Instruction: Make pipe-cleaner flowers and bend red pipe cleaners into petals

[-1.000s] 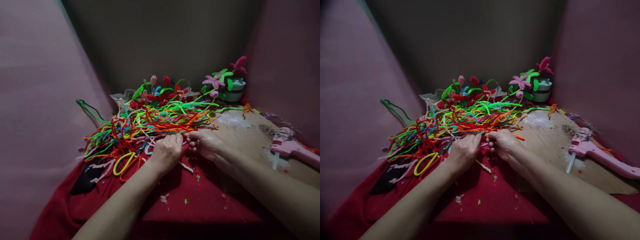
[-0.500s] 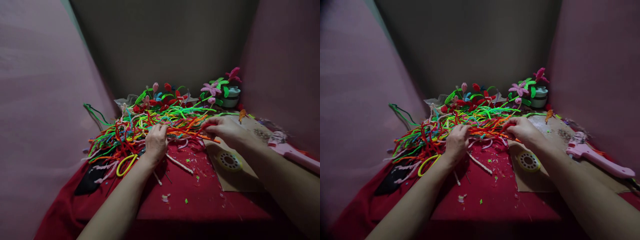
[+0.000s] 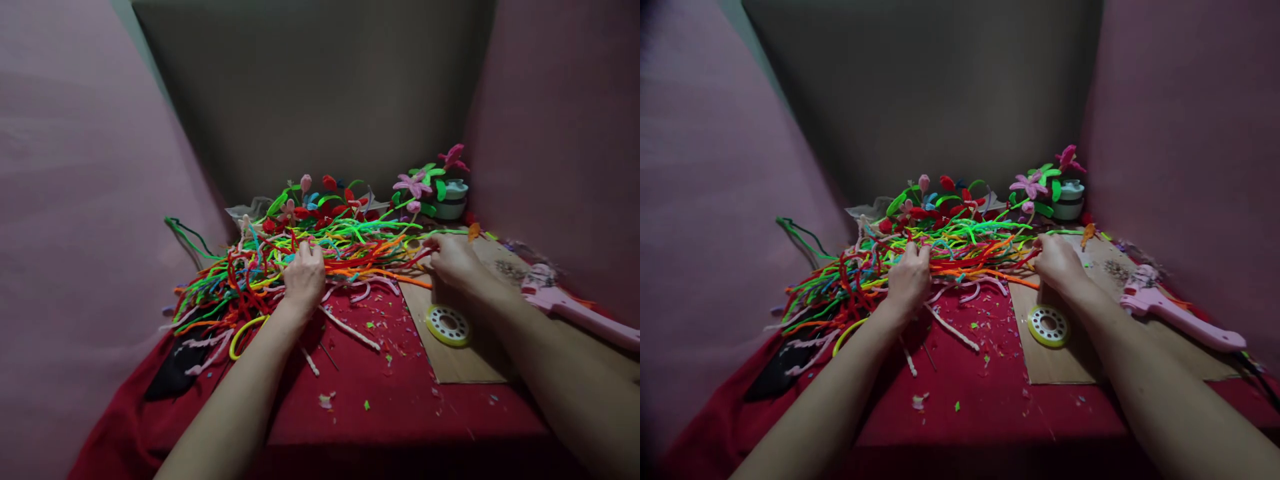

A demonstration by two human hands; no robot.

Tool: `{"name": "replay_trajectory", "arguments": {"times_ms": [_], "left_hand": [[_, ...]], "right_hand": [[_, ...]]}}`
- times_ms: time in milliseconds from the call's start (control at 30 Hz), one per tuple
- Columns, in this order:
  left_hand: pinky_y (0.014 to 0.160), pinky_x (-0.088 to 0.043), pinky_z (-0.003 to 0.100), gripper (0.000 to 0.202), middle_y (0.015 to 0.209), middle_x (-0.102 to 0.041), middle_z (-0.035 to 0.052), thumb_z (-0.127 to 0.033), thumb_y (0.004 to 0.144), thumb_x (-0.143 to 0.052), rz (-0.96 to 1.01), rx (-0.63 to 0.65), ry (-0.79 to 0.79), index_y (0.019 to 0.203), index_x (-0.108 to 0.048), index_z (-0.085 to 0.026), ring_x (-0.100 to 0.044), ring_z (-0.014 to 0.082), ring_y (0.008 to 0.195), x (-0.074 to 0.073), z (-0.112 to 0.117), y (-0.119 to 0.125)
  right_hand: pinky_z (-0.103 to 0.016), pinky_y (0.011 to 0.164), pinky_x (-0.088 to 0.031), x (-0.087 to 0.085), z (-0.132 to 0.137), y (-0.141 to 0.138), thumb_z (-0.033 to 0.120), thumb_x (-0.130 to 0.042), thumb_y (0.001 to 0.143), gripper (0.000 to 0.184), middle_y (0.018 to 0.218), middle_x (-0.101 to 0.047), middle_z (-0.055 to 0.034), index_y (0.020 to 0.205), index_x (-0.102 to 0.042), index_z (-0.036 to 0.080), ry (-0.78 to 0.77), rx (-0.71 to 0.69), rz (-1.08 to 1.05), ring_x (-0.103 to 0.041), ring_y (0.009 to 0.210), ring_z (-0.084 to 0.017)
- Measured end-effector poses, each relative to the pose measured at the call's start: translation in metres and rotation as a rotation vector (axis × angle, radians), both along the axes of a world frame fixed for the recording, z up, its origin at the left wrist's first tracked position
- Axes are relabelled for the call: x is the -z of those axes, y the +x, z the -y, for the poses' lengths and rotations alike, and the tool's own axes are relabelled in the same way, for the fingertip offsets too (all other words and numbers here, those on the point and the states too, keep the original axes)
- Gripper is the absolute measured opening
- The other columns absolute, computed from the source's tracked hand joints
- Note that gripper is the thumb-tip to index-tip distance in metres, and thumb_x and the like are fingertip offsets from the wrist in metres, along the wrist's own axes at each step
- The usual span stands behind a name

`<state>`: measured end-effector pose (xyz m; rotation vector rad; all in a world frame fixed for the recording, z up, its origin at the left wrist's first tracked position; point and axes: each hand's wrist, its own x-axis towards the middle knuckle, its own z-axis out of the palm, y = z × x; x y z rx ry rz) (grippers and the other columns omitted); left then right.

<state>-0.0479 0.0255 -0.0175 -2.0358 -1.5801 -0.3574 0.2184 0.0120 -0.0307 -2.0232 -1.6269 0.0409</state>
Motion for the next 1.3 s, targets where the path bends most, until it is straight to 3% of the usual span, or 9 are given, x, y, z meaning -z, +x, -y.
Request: {"name": "replay_trajectory", "arguments": {"times_ms": [133,300,500,700,767,900,1000,1133,1300], "left_hand": [[0.055,-0.043,0.027,0.027,0.098,-0.053,0.013,-0.011,0.085,-0.032,0.008,0.032,0.012,0.094,-0.057,-0.015,-0.058,0.0211,0.08,-0.015,0.0,0.002],[0.059,-0.044,0.029,0.026,0.097,-0.058,0.0121,-0.008,0.078,-0.039,-0.04,0.062,-0.139,0.084,-0.063,-0.016,-0.056,0.0225,0.086,-0.027,-0.011,0.001],[0.064,-0.041,0.032,0.015,0.072,-0.064,0.011,-0.013,0.071,-0.052,-0.093,0.164,-0.224,0.064,-0.065,-0.017,-0.052,0.0248,0.082,-0.019,-0.027,-0.001],[0.073,-0.04,0.034,0.02,0.081,-0.066,0.0077,-0.017,0.079,-0.048,-0.018,0.198,-0.105,0.076,-0.067,-0.02,-0.05,0.0227,0.085,-0.011,-0.028,-0.01],[0.075,-0.039,0.034,0.021,0.081,-0.066,0.0061,-0.02,0.083,-0.046,0.065,0.244,0.012,0.082,-0.067,-0.02,-0.05,0.0212,0.084,-0.013,-0.024,-0.014],[0.08,-0.038,0.033,0.019,0.08,-0.066,0.0045,-0.021,0.085,-0.047,0.187,0.557,0.365,0.095,-0.064,-0.02,-0.05,0.0191,0.084,-0.017,-0.005,-0.01],[0.081,-0.038,0.034,0.022,0.085,-0.065,0.007,-0.021,0.085,-0.049,0.03,0.723,0.322,0.103,-0.06,-0.015,-0.051,0.0198,0.085,-0.016,0.014,0.006],[0.074,-0.039,0.034,0.023,0.083,-0.063,0.0092,-0.019,0.086,-0.044,-0.089,0.711,0.281,0.103,-0.057,-0.01,-0.052,0.0198,0.077,-0.012,0.029,0.023],[0.068,-0.037,0.031,0.019,0.08,-0.061,0.0066,-0.02,0.087,-0.043,-0.072,0.617,0.249,0.096,-0.059,-0.013,-0.052,0.0183,0.073,-0.009,0.025,0.021]], "right_hand": [[-0.039,0.083,-0.038,-0.002,0.004,-0.006,0.011,-0.047,0.069,0.034,0.107,-0.059,-0.0174,0.098,-0.066,0.014,0.079,0.011,0.065,-0.052,0.102,-0.031],[-0.031,0.076,-0.043,-0.019,0.018,-0.023,0.013,-0.044,0.073,0.028,0.095,-0.064,-0.0133,0.089,-0.068,0.013,0.143,-0.12,-0.054,-0.059,0.087,-0.024],[-0.028,0.067,-0.042,-0.036,0.032,-0.061,0.014,-0.048,0.074,0.022,0.081,-0.069,-0.0059,0.077,-0.069,0.019,0.046,-0.469,-0.223,-0.061,0.075,-0.019],[-0.025,0.057,-0.038,-0.022,0.037,-0.1,0.01,-0.049,0.071,0.022,0.064,-0.066,-0.0022,0.065,-0.068,0.02,-0.036,-0.73,-0.336,-0.057,0.059,-0.015],[-0.025,0.057,-0.038,-0.017,0.038,-0.106,0.013,-0.049,0.074,0.02,0.062,-0.064,-0.0017,0.065,-0.067,0.018,-0.024,-0.762,-0.434,-0.054,0.058,-0.014],[-0.024,0.057,-0.04,-0.01,0.039,-0.111,0.03,-0.046,0.083,0.024,0.068,-0.062,-0.001,0.083,-0.064,0.016,-0.007,-0.772,-0.848,-0.052,0.056,-0.011],[-0.024,0.056,-0.04,-0.005,0.039,-0.111,0.037,-0.047,0.083,0.028,0.061,-0.057,0.0016,0.077,-0.061,0.015,0.093,-0.715,-1.098,-0.049,0.054,-0.01],[-0.021,0.051,-0.039,-0.001,0.036,-0.107,0.036,-0.056,0.078,0.021,0.06,-0.056,0.0042,0.082,-0.062,0.016,0.166,-0.619,-1.427,-0.048,0.052,-0.008],[-0.023,0.051,-0.043,-0.002,0.028,-0.097,0.034,-0.063,0.072,0.018,0.059,-0.061,0.0033,0.077,-0.06,0.017,0.172,-0.495,-1.715,-0.055,0.05,-0.01]]}}
